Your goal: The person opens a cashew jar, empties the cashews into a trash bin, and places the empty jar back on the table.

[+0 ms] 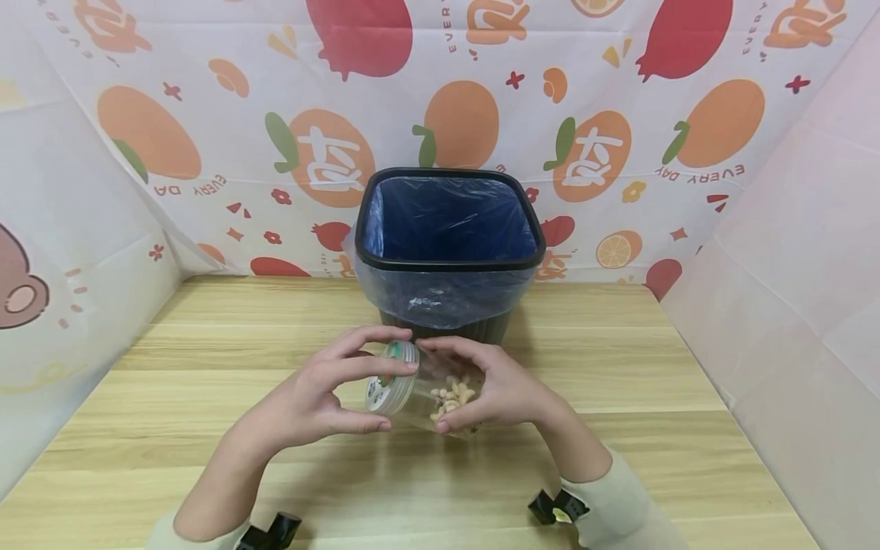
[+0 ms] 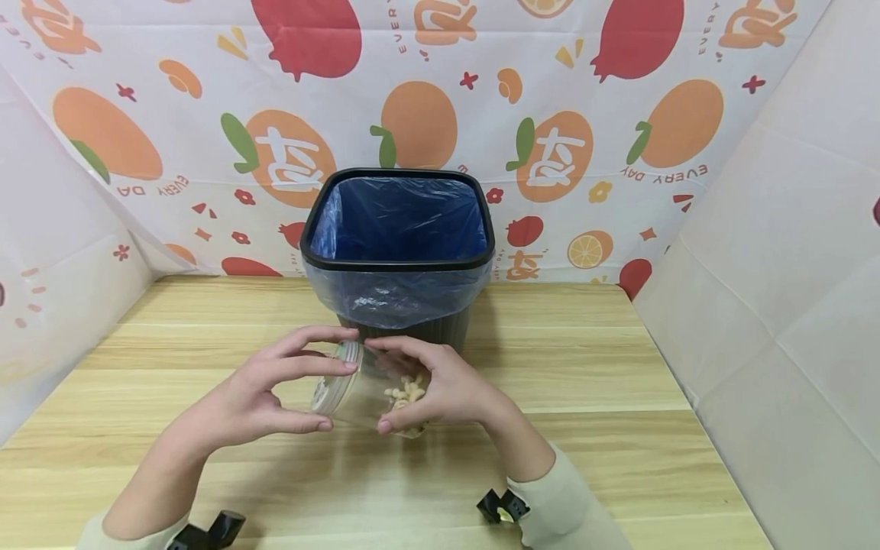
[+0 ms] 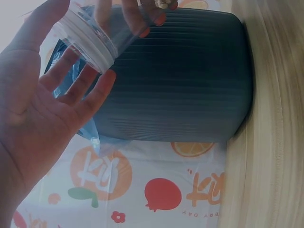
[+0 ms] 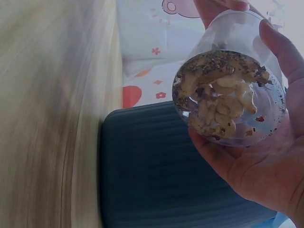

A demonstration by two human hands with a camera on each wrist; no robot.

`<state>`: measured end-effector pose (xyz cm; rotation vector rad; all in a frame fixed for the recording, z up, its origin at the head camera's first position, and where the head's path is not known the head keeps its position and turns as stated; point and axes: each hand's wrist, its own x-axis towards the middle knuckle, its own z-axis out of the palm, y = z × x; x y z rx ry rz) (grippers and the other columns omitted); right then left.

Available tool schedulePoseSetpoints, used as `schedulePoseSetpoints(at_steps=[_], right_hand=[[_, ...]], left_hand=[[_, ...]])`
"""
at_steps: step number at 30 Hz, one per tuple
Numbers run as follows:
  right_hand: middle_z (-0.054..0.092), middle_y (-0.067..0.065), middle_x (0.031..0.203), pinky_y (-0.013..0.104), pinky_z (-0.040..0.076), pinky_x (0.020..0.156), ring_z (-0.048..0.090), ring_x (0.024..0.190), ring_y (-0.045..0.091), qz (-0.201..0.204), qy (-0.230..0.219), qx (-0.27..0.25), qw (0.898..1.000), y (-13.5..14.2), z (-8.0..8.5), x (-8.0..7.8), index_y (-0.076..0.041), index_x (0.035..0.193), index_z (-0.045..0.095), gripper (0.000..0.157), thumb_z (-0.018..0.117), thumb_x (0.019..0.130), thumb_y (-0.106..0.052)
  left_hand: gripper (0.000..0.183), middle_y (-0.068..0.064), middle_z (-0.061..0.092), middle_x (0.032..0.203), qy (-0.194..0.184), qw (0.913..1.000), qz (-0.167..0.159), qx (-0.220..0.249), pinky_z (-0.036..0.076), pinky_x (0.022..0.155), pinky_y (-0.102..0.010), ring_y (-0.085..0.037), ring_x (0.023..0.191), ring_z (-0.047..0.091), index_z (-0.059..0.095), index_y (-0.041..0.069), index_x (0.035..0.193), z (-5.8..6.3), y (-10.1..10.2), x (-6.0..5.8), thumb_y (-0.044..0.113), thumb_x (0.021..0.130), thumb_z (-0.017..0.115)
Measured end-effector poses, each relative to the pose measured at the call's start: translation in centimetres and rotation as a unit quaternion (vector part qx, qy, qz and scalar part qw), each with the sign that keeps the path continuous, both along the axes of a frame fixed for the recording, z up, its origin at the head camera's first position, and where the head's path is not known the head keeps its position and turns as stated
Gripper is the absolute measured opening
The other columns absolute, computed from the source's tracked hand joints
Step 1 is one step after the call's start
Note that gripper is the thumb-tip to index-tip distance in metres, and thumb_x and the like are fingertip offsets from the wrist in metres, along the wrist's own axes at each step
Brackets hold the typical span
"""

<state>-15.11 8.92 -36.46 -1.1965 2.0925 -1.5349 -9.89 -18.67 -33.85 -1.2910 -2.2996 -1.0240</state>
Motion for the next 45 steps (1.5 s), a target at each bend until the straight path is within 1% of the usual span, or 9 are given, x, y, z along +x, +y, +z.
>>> schedulePoseSetpoints(at_steps=[4, 7, 14, 20, 26, 32, 34, 39, 45], right_hand=[[0.053, -0.003, 0.146, 0.031, 0.039, 0.112, 0.05, 0.136, 0.019, 0.014, -0.005, -0.028, 0.999, -0.13, -0.04, 0.18, -0.019, 0.145, 0.051, 0.088, 0.093, 0.068, -0.01], [0.054, 0.0, 0.146, 0.032, 0.04, 0.112, 0.051, 0.136, 0.021, 0.017, 0.008, -0.037, 0.999, -0.26, -0.06, 0.31, -0.016, 0.145, 0.05, 0.089, 0.093, 0.068, -0.011], [0.055, -0.003, 0.145, 0.033, 0.043, 0.109, 0.054, 0.132, 0.015, -0.008, 0.047, -0.014, 0.999, -0.44, 0.11, 0.59, -0.02, 0.146, 0.051, 0.091, 0.095, 0.066, -0.019], [0.056, -0.004, 0.144, 0.034, 0.044, 0.109, 0.055, 0.132, 0.015, -0.017, 0.057, -0.011, 0.998, -0.55, 0.34, 0.75, -0.02, 0.146, 0.051, 0.093, 0.096, 0.065, -0.021], [0.057, -0.004, 0.143, 0.034, 0.044, 0.109, 0.055, 0.131, 0.014, -0.022, 0.061, -0.008, 0.998, -0.52, 0.23, 0.61, -0.02, 0.145, 0.051, 0.092, 0.096, 0.065, -0.022], [0.057, -0.003, 0.143, 0.032, 0.043, 0.109, 0.055, 0.132, 0.015, -0.012, 0.053, -0.019, 0.998, -0.43, 0.11, 0.37, -0.018, 0.144, 0.052, 0.091, 0.096, 0.064, -0.019], [0.056, -0.002, 0.144, 0.032, 0.042, 0.11, 0.053, 0.133, 0.016, -0.001, 0.043, -0.028, 0.999, -0.38, 0.01, 0.23, -0.017, 0.145, 0.051, 0.091, 0.095, 0.065, -0.016], [0.053, -0.002, 0.146, 0.032, 0.04, 0.112, 0.05, 0.136, 0.018, 0.015, 0.021, -0.038, 0.999, -0.18, -0.14, 0.01, -0.017, 0.145, 0.05, 0.09, 0.094, 0.067, -0.013], [0.053, -0.002, 0.147, 0.032, 0.04, 0.112, 0.05, 0.137, 0.018, 0.021, 0.013, -0.045, 0.999, -0.13, 0.02, 0.01, -0.017, 0.146, 0.05, 0.091, 0.094, 0.067, -0.01]], left_hand=[[0.07, -0.004, 0.051, 0.145, -0.013, 0.9998, 0.016, 0.0, 0.044, 0.1, -0.024, -0.022, 0.133, 0.048, 0.065, 0.027, 0.131, -0.01, -0.04, 0.06, 0.018, 0.067, 0.092], [0.07, -0.001, 0.052, 0.143, -0.029, 0.9989, 0.035, -0.006, 0.048, 0.096, -0.028, -0.02, 0.131, 0.049, 0.064, 0.029, 0.132, -0.05, -0.06, 0.16, 0.022, 0.068, 0.092], [0.07, 0.002, 0.052, 0.14, -0.061, 0.9959, 0.066, -0.017, 0.049, 0.095, -0.032, -0.016, 0.129, 0.049, 0.063, 0.03, 0.134, -0.03, -0.1, 0.28, 0.027, 0.07, 0.091], [0.069, 0.006, 0.051, 0.139, -0.071, 0.9946, 0.074, -0.015, 0.052, 0.086, -0.03, -0.013, 0.125, 0.051, 0.063, 0.026, 0.134, 0.05, 0.0, 0.29, 0.028, 0.071, 0.091], [0.071, 0.006, 0.051, 0.14, -0.079, 0.9937, 0.078, -0.014, 0.055, 0.081, -0.03, -0.012, 0.121, 0.053, 0.061, 0.027, 0.136, 0.11, 0.05, 0.32, 0.029, 0.072, 0.091], [0.081, 0.006, 0.048, 0.146, -0.063, 0.9933, 0.089, -0.04, 0.049, 0.099, -0.04, -0.014, 0.133, 0.046, 0.056, 0.031, 0.142, 0.24, -0.09, 0.43, 0.04, 0.07, 0.091], [0.086, 0.005, 0.046, 0.149, -0.046, 0.9945, 0.083, -0.044, 0.045, 0.104, -0.04, -0.016, 0.136, 0.044, 0.053, 0.03, 0.145, 0.26, -0.18, 0.46, 0.044, 0.069, 0.09], [0.087, 0.002, 0.045, 0.152, -0.021, 0.9974, 0.057, -0.039, 0.041, 0.107, -0.029, -0.018, 0.138, 0.045, 0.05, 0.025, 0.148, 0.35, -0.35, 0.49, 0.041, 0.072, 0.089], [0.082, -0.001, 0.047, 0.151, -0.023, 0.9989, 0.032, -0.025, 0.036, 0.11, -0.02, -0.02, 0.138, 0.046, 0.051, 0.022, 0.147, 0.51, -0.37, 0.41, 0.033, 0.075, 0.089]])
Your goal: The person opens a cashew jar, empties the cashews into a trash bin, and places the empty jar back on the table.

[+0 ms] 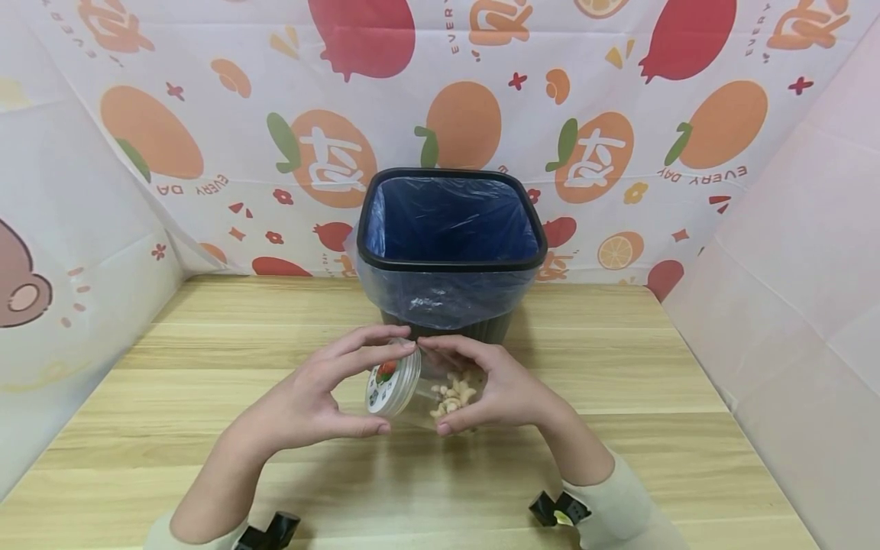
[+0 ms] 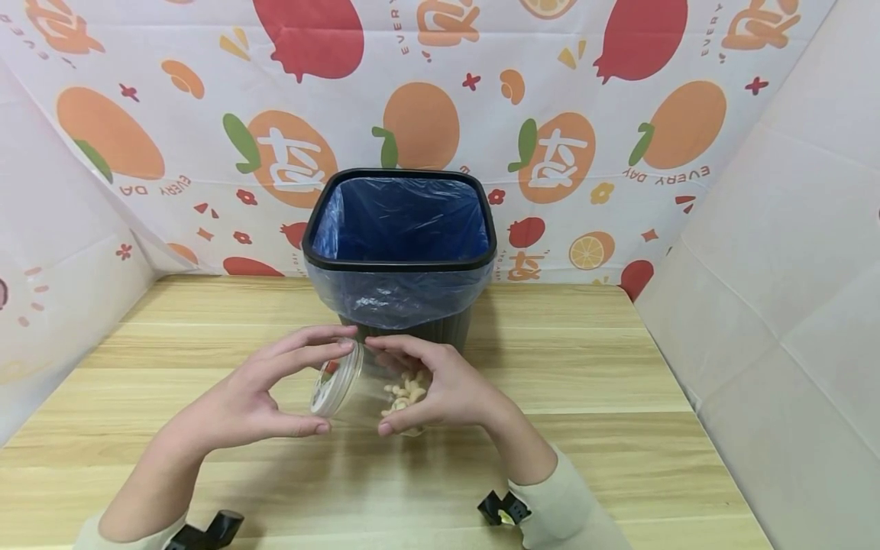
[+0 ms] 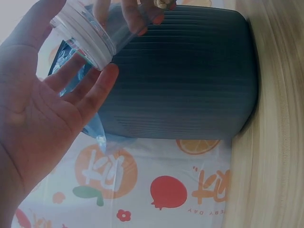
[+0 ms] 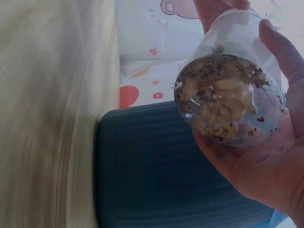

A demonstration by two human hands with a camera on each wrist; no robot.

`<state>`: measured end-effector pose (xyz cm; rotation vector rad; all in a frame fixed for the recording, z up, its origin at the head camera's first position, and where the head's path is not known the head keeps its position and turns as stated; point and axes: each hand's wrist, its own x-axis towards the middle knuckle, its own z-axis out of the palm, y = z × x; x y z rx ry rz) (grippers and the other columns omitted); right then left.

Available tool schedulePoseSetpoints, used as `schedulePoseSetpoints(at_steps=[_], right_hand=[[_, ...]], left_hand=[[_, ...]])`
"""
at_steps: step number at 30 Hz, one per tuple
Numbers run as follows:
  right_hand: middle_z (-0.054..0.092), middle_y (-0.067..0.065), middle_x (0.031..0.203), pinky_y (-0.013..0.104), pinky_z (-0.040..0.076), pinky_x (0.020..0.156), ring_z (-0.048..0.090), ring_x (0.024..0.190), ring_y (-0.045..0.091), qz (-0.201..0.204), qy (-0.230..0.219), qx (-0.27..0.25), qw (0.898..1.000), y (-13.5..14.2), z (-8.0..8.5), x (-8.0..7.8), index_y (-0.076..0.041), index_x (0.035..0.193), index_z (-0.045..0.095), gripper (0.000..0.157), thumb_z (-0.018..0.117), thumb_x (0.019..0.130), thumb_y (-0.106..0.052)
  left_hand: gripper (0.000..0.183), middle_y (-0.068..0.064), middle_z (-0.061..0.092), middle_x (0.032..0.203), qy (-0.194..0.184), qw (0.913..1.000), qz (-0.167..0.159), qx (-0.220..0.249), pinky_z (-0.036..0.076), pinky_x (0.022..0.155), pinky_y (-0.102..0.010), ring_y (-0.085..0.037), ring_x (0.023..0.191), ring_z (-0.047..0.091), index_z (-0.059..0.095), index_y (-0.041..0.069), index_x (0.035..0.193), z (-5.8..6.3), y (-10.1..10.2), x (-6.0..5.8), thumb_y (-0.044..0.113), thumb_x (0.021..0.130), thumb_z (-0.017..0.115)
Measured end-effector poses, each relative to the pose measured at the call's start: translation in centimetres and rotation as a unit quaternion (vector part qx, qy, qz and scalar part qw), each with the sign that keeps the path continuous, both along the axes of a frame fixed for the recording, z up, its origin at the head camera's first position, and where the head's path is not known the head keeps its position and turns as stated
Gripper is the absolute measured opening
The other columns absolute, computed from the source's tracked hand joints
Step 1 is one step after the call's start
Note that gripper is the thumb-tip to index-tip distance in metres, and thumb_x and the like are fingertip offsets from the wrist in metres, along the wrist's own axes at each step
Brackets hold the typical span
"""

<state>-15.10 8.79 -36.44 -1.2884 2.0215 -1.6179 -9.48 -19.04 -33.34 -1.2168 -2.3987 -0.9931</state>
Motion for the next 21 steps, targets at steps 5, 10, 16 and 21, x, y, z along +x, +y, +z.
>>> schedulePoseSetpoints(at_steps=[5, 10, 16, 21], right_hand=[[0.052, -0.001, 0.147, 0.032, 0.039, 0.112, 0.049, 0.137, 0.018, 0.004, -0.006, -0.004, 1.0, -0.03, 0.08, 0.05, -0.016, 0.146, 0.05, 0.091, 0.093, 0.066, -0.007], [0.052, -0.001, 0.147, 0.031, 0.04, 0.112, 0.05, 0.137, 0.018, 0.003, -0.011, 0.002, 1.0, -0.04, 0.18, 0.17, -0.017, 0.146, 0.05, 0.091, 0.093, 0.067, -0.008], [0.054, -0.002, 0.145, 0.031, 0.042, 0.11, 0.052, 0.134, 0.016, -0.015, 0.017, 0.018, 1.0, -0.07, 0.25, 0.28, -0.019, 0.145, 0.051, 0.09, 0.094, 0.067, -0.015], [0.056, -0.003, 0.144, 0.032, 0.043, 0.11, 0.054, 0.133, 0.015, -0.028, 0.033, 0.028, 0.999, -0.15, 0.31, 0.43, -0.02, 0.145, 0.051, 0.092, 0.095, 0.065, -0.019]], left_hand=[[0.082, 0.0, 0.047, 0.15, -0.005, 1.0, 0.001, 0.003, 0.035, 0.11, -0.019, -0.02, 0.138, 0.046, 0.052, 0.023, 0.146, -0.04, 0.01, 0.02, 0.03, 0.074, 0.09], [0.079, 0.001, 0.048, 0.149, -0.009, 0.9999, 0.002, 0.007, 0.039, 0.107, -0.022, -0.02, 0.136, 0.047, 0.055, 0.025, 0.143, -0.12, 0.1, 0.06, 0.026, 0.072, 0.091], [0.08, 0.004, 0.05, 0.146, -0.02, 0.9995, 0.026, -0.002, 0.043, 0.104, -0.026, -0.016, 0.134, 0.048, 0.055, 0.029, 0.142, -0.18, 0.1, 0.1, 0.028, 0.071, 0.091], [0.08, 0.008, 0.051, 0.143, -0.041, 0.998, 0.047, -0.007, 0.046, 0.1, -0.028, -0.011, 0.128, 0.05, 0.055, 0.032, 0.141, -0.17, 0.16, 0.13, 0.032, 0.071, 0.091]])
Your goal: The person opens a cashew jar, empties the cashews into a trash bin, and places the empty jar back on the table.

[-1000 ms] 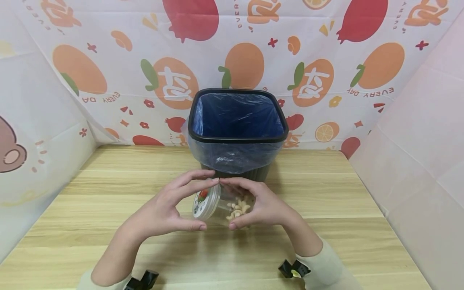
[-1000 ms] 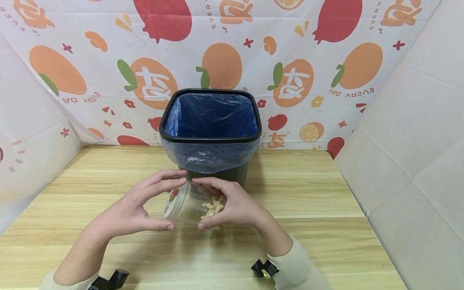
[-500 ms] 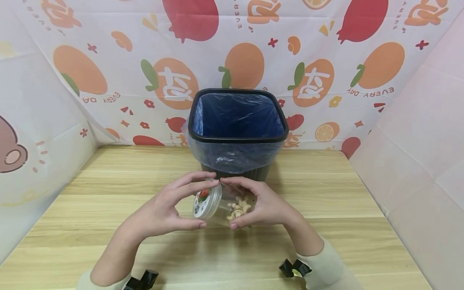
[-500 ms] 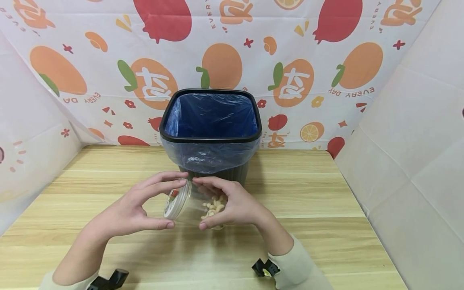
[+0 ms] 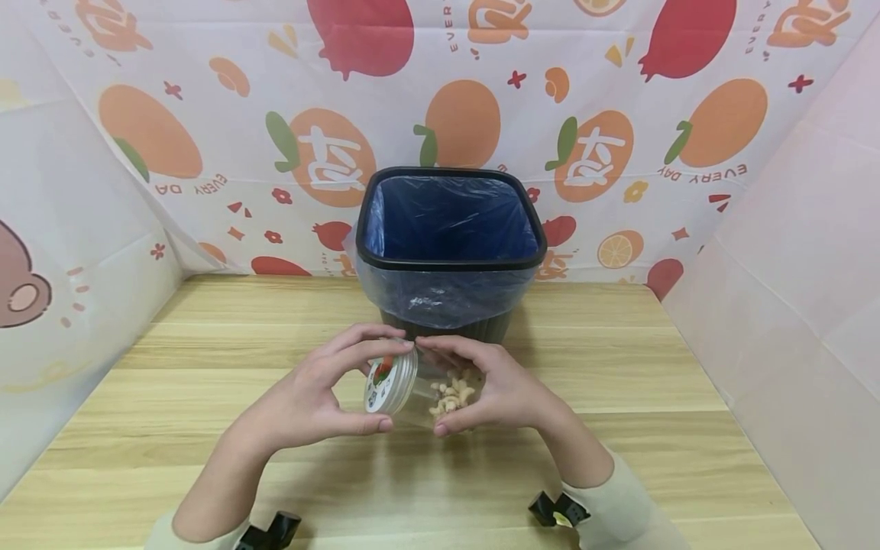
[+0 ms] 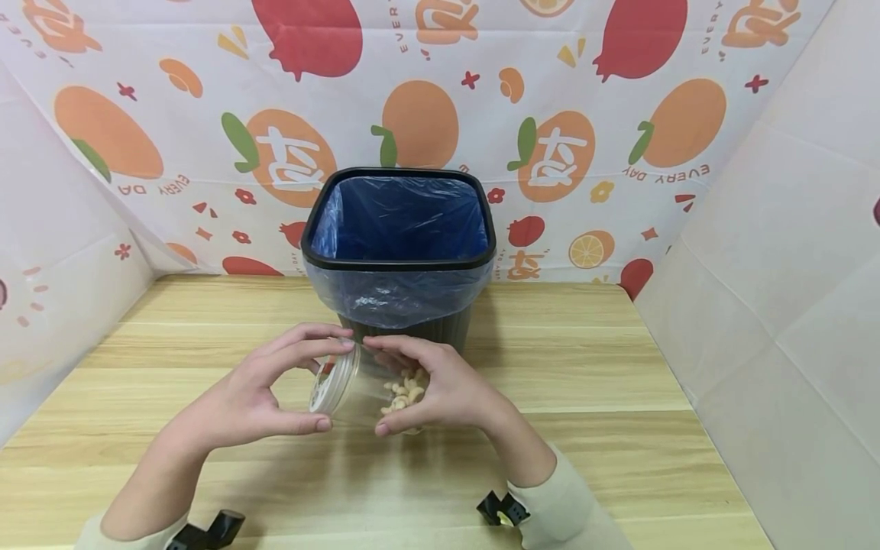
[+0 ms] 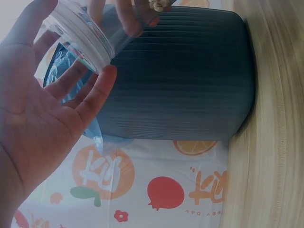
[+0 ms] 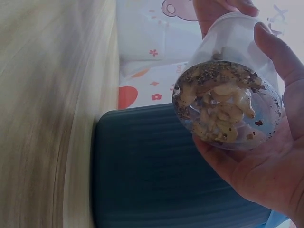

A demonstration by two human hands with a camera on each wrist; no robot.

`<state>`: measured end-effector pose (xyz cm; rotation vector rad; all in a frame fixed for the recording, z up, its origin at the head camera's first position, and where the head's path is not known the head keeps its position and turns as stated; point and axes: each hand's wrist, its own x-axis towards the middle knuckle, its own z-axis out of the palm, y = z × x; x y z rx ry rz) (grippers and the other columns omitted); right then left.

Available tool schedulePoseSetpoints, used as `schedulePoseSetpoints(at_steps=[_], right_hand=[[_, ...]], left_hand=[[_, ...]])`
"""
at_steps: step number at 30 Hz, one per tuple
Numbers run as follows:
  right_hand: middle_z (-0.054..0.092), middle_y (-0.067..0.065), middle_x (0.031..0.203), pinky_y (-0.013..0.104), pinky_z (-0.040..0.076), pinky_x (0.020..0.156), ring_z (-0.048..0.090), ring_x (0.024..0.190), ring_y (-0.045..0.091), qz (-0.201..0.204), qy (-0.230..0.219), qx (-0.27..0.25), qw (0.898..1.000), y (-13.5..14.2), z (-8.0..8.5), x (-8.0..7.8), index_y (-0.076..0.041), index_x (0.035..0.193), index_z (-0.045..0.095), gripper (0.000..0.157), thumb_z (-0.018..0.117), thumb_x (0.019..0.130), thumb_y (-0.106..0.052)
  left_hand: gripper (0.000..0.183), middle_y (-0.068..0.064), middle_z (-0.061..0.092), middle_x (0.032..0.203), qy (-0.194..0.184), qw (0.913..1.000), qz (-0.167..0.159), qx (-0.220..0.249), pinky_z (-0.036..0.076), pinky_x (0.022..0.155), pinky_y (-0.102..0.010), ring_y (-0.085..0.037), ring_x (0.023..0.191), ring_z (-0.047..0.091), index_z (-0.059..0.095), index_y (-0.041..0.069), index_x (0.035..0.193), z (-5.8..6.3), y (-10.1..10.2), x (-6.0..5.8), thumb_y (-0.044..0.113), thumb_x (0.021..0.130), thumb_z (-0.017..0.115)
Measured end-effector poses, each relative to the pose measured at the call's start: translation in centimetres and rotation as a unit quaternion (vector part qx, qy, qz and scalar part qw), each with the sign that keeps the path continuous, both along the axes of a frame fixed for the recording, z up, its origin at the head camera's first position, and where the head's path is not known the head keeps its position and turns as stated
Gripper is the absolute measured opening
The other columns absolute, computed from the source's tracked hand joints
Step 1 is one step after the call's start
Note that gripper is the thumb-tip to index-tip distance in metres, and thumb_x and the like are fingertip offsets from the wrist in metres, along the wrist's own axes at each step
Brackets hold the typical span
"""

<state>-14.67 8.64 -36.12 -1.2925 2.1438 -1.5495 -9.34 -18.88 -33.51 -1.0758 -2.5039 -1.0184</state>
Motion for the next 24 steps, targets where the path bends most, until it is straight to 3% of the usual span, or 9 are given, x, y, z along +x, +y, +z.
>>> schedulePoseSetpoints(at_steps=[6, 12, 17, 20, 24], right_hand=[[0.056, 0.001, 0.144, 0.034, 0.043, 0.11, 0.054, 0.132, 0.018, -0.013, 0.009, 0.008, 1.0, -0.2, 1.2, 0.8, -0.012, 0.145, 0.051, 0.092, 0.095, 0.064, -0.012], [0.058, 0.004, 0.142, 0.038, 0.044, 0.109, 0.056, 0.131, 0.022, -0.017, 0.012, 0.012, 1.0, -0.2, 2.5, 1.6, -0.006, 0.142, 0.053, 0.087, 0.093, 0.065, -0.007], [0.056, 0.0, 0.144, 0.034, 0.043, 0.11, 0.055, 0.132, 0.017, -0.017, 0.013, 0.011, 1.0, -0.2, 1.2, 0.9, -0.013, 0.145, 0.051, 0.092, 0.095, 0.064, -0.012], [0.055, -0.003, 0.145, 0.032, 0.043, 0.11, 0.054, 0.132, 0.014, -0.012, 0.012, 0.008, 1.0, 0.0, 0.3, 0.3, -0.017, 0.146, 0.051, 0.093, 0.096, 0.064, -0.017], [0.054, -0.003, 0.146, 0.032, 0.042, 0.11, 0.053, 0.133, 0.015, 0.002, 0.003, -0.001, 1.0, 0.2, -0.2, -0.2, -0.019, 0.146, 0.05, 0.091, 0.095, 0.066, -0.019]], left_hand=[[0.079, 0.01, 0.052, 0.139, -0.018, 0.9996, -0.003, 0.022, 0.054, 0.082, -0.028, -0.01, 0.118, 0.054, 0.056, 0.03, 0.14, 0.0, 0.1, -0.1, 0.029, 0.07, 0.092], [0.079, 0.012, 0.052, 0.137, -0.027, 0.9993, 0.004, 0.025, 0.055, 0.079, -0.027, -0.008, 0.115, 0.054, 0.055, 0.032, 0.14, 0.0, 0.1, -0.1, 0.031, 0.07, 0.092], [0.081, 0.01, 0.052, 0.14, -0.015, 0.9997, 0.001, 0.018, 0.055, 0.082, -0.028, -0.01, 0.12, 0.053, 0.054, 0.03, 0.142, -0.1, 0.1, -0.1, 0.03, 0.07, 0.092], [0.083, 0.008, 0.05, 0.144, -0.001, 1.0, 0.0, 0.005, 0.052, 0.091, -0.03, -0.012, 0.127, 0.051, 0.053, 0.03, 0.144, -0.1, 0.1, -0.1, 0.037, 0.07, 0.091], [0.088, 0.003, 0.046, 0.151, 0.024, 0.9994, -0.024, 0.002, 0.044, 0.104, -0.029, -0.017, 0.135, 0.048, 0.052, 0.027, 0.145, -0.1, 0.0, -0.1, 0.045, 0.068, 0.09]])
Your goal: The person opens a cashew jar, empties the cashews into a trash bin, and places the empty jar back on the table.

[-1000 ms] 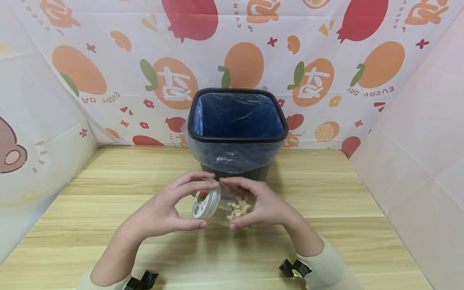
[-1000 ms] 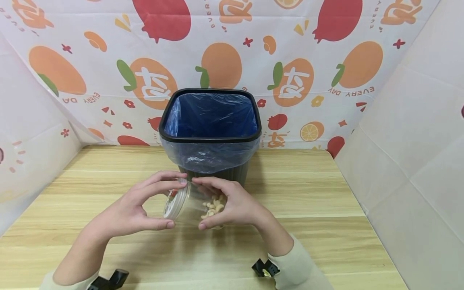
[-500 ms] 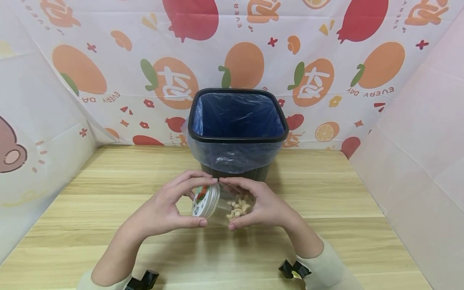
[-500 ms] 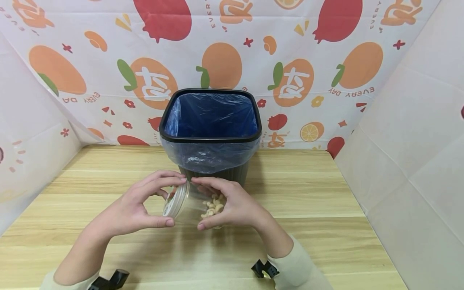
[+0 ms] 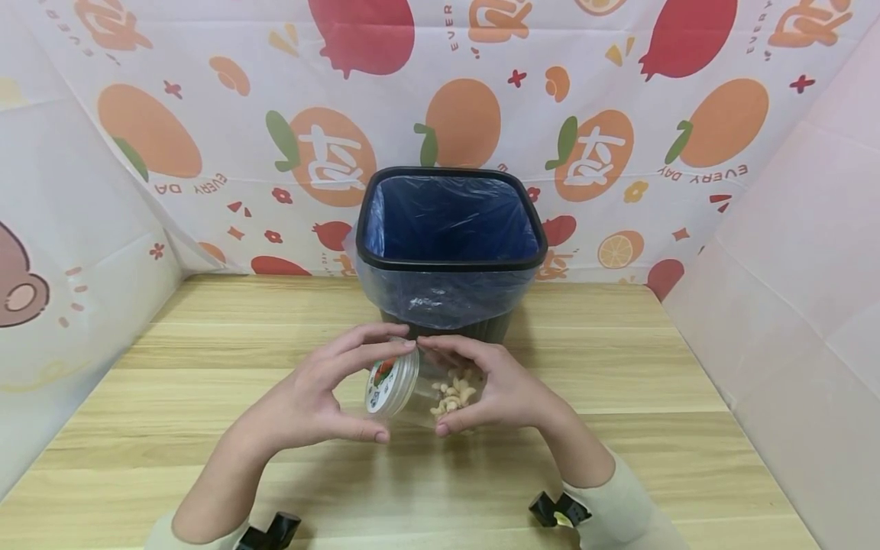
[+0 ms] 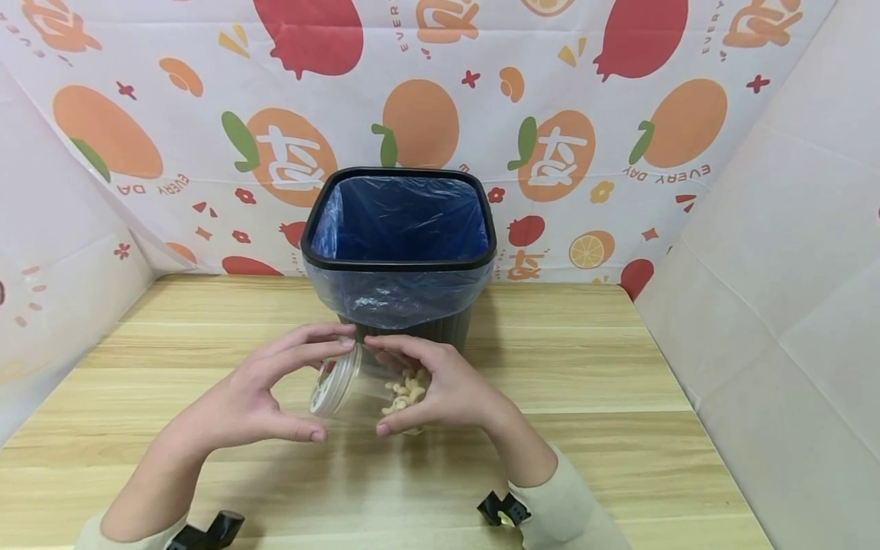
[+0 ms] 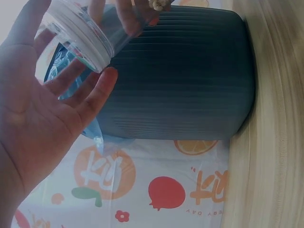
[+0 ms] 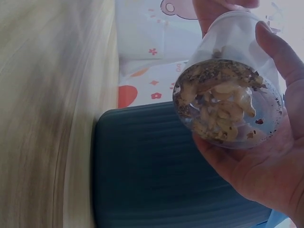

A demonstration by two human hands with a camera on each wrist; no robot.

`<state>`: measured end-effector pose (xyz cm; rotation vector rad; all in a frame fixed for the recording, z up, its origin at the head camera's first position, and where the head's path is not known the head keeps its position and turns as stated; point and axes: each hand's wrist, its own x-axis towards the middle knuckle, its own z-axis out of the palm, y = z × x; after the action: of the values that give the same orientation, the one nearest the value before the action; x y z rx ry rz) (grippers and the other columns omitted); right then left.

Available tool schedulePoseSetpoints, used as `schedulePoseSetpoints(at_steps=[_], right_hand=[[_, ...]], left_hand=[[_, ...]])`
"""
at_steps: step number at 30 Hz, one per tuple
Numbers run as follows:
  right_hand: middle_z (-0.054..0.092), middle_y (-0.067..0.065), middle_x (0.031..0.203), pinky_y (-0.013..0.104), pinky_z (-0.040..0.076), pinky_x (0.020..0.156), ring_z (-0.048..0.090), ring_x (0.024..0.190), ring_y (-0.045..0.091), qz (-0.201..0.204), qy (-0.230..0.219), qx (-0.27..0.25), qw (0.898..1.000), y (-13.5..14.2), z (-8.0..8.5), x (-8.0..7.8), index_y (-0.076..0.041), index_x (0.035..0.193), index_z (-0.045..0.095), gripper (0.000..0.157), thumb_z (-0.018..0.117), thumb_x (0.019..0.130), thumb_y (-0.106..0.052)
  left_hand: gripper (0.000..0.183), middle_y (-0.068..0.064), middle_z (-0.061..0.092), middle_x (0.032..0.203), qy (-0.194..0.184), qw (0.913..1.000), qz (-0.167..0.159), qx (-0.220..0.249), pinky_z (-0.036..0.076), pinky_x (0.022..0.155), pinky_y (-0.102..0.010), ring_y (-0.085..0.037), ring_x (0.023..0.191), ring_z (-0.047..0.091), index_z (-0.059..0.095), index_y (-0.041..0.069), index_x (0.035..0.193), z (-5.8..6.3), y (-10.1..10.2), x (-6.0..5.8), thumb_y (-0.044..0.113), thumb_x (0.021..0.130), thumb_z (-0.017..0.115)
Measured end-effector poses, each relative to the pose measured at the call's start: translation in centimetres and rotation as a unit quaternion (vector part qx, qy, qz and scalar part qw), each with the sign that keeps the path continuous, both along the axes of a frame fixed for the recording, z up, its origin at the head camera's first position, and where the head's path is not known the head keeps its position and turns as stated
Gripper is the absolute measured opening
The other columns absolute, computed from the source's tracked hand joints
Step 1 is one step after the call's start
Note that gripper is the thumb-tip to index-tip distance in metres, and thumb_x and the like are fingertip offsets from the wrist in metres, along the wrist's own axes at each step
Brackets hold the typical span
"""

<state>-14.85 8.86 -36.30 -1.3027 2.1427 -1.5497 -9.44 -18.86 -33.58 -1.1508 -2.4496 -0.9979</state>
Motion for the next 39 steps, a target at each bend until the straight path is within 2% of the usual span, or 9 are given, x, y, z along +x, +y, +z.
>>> schedulePoseSetpoints(at_steps=[4, 16, 24, 31, 36, 39], right_hand=[[0.052, -0.003, 0.148, 0.032, 0.041, 0.111, 0.052, 0.135, 0.016, 0.011, -0.017, -0.009, 1.0, 0.12, -0.06, -0.1, -0.02, 0.146, 0.05, 0.091, 0.094, 0.067, -0.015], [0.051, -0.004, 0.148, 0.031, 0.039, 0.112, 0.05, 0.136, 0.016, 0.019, -0.036, -0.012, 0.999, 0.08, 0.13, 0.01, -0.021, 0.147, 0.049, 0.09, 0.093, 0.068, -0.011], [0.053, -0.003, 0.147, 0.031, 0.04, 0.112, 0.051, 0.135, 0.017, 0.018, -0.032, -0.011, 0.999, -0.02, 0.08, 0.05, -0.02, 0.146, 0.05, 0.09, 0.093, 0.068, -0.013], [0.054, -0.005, 0.146, 0.032, 0.042, 0.111, 0.053, 0.134, 0.015, -0.001, 0.0, 0.01, 1.0, -0.09, 0.38, 0.34, -0.022, 0.146, 0.051, 0.09, 0.095, 0.067, -0.021], [0.055, -0.005, 0.144, 0.033, 0.042, 0.11, 0.054, 0.133, 0.015, 0.0, 0.016, 0.008, 1.0, -0.18, 0.54, 0.47, -0.02, 0.146, 0.051, 0.091, 0.095, 0.066, -0.022], [0.056, -0.004, 0.144, 0.033, 0.042, 0.111, 0.054, 0.133, 0.016, 0.004, 0.02, 0.003, 1.0, -0.23, 0.5, 0.48, -0.019, 0.146, 0.05, 0.092, 0.095, 0.066, -0.021]], left_hand=[[0.088, -0.003, 0.043, 0.154, 0.005, 0.9993, -0.034, 0.014, 0.04, 0.107, -0.024, -0.022, 0.139, 0.045, 0.053, 0.022, 0.145, 0.11, 0.0, 0.04, 0.042, 0.068, 0.09], [0.076, -0.003, 0.045, 0.152, -0.006, 0.9984, -0.049, 0.029, 0.04, 0.106, -0.021, -0.022, 0.139, 0.044, 0.057, 0.023, 0.14, 0.15, -0.04, -0.09, 0.031, 0.072, 0.09], [0.074, -0.001, 0.047, 0.149, -0.005, 0.9988, -0.039, 0.031, 0.044, 0.103, -0.024, -0.021, 0.136, 0.047, 0.058, 0.024, 0.138, 0.07, -0.04, -0.01, 0.032, 0.072, 0.09], [0.075, 0.001, 0.05, 0.145, -0.004, 0.9996, -0.014, 0.023, 0.046, 0.101, -0.026, -0.018, 0.133, 0.05, 0.058, 0.028, 0.137, 0.12, 0.02, 0.09, 0.036, 0.071, 0.091], [0.074, 0.005, 0.052, 0.14, -0.021, 0.9996, 0.003, 0.016, 0.047, 0.099, -0.028, -0.014, 0.128, 0.051, 0.058, 0.031, 0.136, 0.18, 0.03, 0.3, 0.042, 0.07, 0.091], [0.076, 0.009, 0.052, 0.138, -0.018, 0.9996, 0.004, 0.02, 0.049, 0.096, -0.03, -0.013, 0.125, 0.053, 0.058, 0.031, 0.136, 0.18, 0.05, 0.29, 0.04, 0.068, 0.092]])
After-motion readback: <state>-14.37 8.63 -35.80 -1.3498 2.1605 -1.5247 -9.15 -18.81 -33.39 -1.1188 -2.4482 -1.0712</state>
